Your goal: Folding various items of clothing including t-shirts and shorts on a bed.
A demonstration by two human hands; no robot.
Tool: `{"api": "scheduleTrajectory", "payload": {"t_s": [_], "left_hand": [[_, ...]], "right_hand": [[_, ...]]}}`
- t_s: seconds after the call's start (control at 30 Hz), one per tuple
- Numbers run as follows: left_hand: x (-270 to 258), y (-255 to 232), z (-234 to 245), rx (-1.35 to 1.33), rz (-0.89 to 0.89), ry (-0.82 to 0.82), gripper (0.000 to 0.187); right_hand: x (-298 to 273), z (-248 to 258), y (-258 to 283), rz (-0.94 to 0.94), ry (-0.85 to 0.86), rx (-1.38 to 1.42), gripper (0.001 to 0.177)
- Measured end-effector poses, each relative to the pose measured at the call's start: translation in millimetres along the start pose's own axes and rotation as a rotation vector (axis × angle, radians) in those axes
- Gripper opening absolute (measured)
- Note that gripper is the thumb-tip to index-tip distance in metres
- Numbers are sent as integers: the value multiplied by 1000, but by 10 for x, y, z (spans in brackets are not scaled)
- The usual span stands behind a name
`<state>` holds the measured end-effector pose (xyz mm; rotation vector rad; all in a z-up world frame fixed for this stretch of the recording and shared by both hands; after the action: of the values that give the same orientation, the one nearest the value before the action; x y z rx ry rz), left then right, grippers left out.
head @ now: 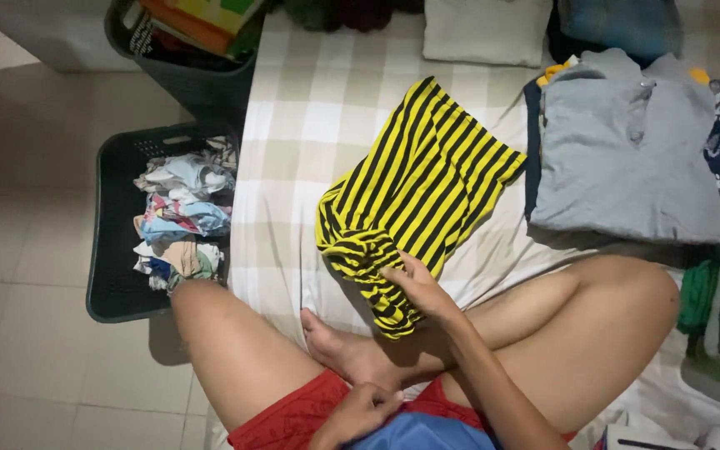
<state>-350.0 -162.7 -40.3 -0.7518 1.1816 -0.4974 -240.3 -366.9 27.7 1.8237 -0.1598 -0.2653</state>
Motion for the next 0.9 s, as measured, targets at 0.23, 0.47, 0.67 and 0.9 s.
{"api": "scheduleTrajectory", "payload": {"t_s": [0.23,0.47,0.67,0.9], "left_hand": [[-19,108,91,46,-76,148,44],[-167,508,1049,-338,-233,-609,55],[-668,-1202,1700,-449,-510,-270,75],[-296,-1716,2144,-50,-415,46,51]], "right_hand": [[-234,-659,951,-155,67,19,55],[-592,-1085,1321,-212,328,-146,58],[-718,-1274,2065,-47,692,-51,46],[-420,160,3414,366,140,-147,39]]}}
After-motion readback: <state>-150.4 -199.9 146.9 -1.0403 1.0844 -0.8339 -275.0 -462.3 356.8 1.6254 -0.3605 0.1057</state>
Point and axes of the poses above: each hand's wrist, its own x-axis towards the middle knuckle, its own z-axis out of the back of the hand, y = z × x, the point moved 8 cm from there along x, towards the middle knuckle, and after that the axes turned 9 degrees about z, right-handed, at the moved point
